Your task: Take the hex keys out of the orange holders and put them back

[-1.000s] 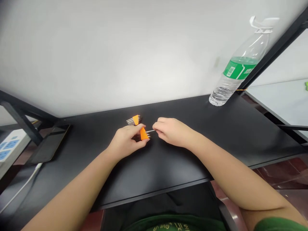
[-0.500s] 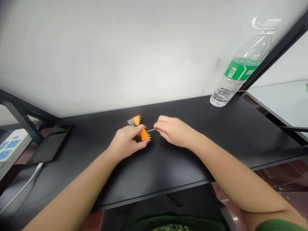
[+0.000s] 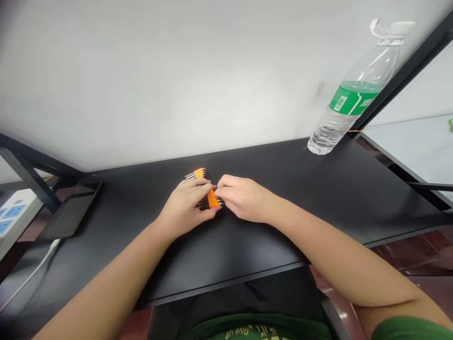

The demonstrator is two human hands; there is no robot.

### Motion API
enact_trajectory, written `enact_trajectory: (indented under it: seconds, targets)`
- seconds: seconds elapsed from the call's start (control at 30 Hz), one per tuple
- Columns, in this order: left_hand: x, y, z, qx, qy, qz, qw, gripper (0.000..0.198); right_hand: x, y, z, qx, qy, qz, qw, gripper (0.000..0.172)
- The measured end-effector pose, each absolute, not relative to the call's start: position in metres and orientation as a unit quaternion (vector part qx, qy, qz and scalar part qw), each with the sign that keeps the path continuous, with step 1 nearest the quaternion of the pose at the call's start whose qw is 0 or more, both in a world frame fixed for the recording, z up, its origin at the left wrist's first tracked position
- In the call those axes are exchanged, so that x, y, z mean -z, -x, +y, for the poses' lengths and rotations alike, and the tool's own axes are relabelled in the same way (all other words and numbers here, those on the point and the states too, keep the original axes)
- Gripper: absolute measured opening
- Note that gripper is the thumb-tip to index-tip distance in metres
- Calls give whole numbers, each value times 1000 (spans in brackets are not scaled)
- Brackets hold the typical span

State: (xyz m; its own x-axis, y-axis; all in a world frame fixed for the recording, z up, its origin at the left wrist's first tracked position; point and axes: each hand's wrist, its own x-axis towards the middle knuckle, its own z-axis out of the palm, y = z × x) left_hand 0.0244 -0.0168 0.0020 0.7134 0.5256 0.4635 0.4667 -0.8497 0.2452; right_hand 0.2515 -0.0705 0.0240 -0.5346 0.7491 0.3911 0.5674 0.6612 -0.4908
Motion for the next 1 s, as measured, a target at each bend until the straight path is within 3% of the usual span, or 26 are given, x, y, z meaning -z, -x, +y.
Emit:
enact_trajectory:
  seconds: [0.2,0.43,0.53,0.9,1.0]
  targets:
    - [0,-25,-17,-275,-923,261,65,31,-15,-254,-62,-196,382,-844,323,19]
    - [0,-22,-16,-224,-927,296,57,41,-13,-282,-49,-40,489,-856,164,21]
    - [1,-22,-15,-215,-926,304,57,42,-11,-289,-45,-34,514,-850,113,20]
    - [2,-22,-15,-208,-926,311,54,48,-5,-281,-41,-20,517,-854,46,24]
    - [2,-21,-15,-213,-928,303,43,48,-8,-278,-44,-28,527,-849,40,17]
